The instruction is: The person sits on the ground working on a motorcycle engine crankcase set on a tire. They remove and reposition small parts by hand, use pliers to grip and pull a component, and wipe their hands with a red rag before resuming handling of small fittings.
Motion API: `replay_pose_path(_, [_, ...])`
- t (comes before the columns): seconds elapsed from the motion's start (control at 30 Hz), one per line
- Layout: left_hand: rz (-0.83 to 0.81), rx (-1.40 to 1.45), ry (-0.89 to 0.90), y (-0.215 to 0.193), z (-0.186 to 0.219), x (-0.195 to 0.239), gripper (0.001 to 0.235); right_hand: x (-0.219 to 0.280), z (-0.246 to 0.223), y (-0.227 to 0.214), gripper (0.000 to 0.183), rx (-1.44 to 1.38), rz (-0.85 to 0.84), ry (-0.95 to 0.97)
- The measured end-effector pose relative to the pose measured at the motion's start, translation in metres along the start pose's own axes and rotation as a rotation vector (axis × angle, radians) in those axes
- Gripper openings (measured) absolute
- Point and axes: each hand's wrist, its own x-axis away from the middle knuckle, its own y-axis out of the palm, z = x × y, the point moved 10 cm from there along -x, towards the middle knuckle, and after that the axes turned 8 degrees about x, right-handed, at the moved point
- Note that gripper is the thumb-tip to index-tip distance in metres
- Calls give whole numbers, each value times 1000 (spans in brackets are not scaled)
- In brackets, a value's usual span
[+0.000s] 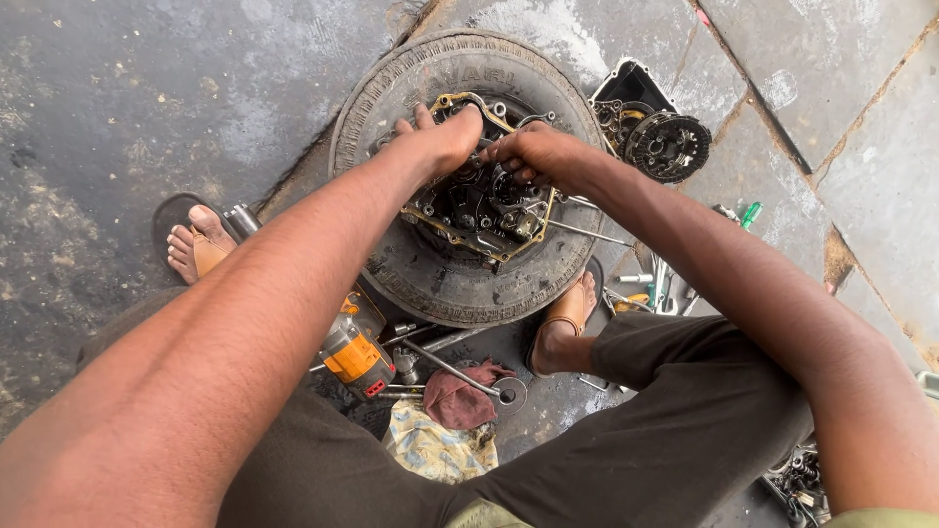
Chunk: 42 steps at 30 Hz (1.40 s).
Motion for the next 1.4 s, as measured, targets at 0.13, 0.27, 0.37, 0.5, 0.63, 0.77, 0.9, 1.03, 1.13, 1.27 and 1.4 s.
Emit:
replay_pose_path(0.13, [-4, 26, 17, -7, 1, 1, 94, 1, -6, 1, 13, -57, -31, -11])
replay_pose_path(0.27, [-13, 74, 27, -6, 0, 5, 99, 1, -8, 9, 12, -120, -66, -2])
replay_pose_path(0.37, [14, 99, 31, -7, 0, 3, 104, 0, -5, 9, 12, -140, -14, 15])
replay_pose_path(0.5, [55, 116, 34, -8, -2, -2, 109, -9, 7, -1, 17, -125, 119, 38])
replay_pose_path(0.63, [54, 136, 39, -11, -2, 2, 110, -9, 10, -3, 26, -131, 137, 25])
replay_pose_path(0.77, [27, 130, 89, -12, 4, 0, 104, -3, 1, -6, 20, -54, 175, -18])
replay_pose_path(0.9, [1, 25, 208, -8, 18, -9, 86, -6, 3, -5, 19, -25, 152, -26])
replay_pose_path(1.03, [43, -84, 229, -7, 16, 0, 76, -5, 4, 0, 15, 18, 99, -19])
replay_pose_path(1.13, [111, -188, 252, -9, 20, 1, 68, -7, 3, 2, 7, 8, 65, -41])
replay_pose_path(1.27, [153, -214, 218, -14, 25, 4, 63, -9, 2, 3, 2, -2, 78, -58])
replay_pose_path(1.4, [179, -321, 201, -11, 29, -18, 64, -9, 1, 3, 15, -54, 106, -87])
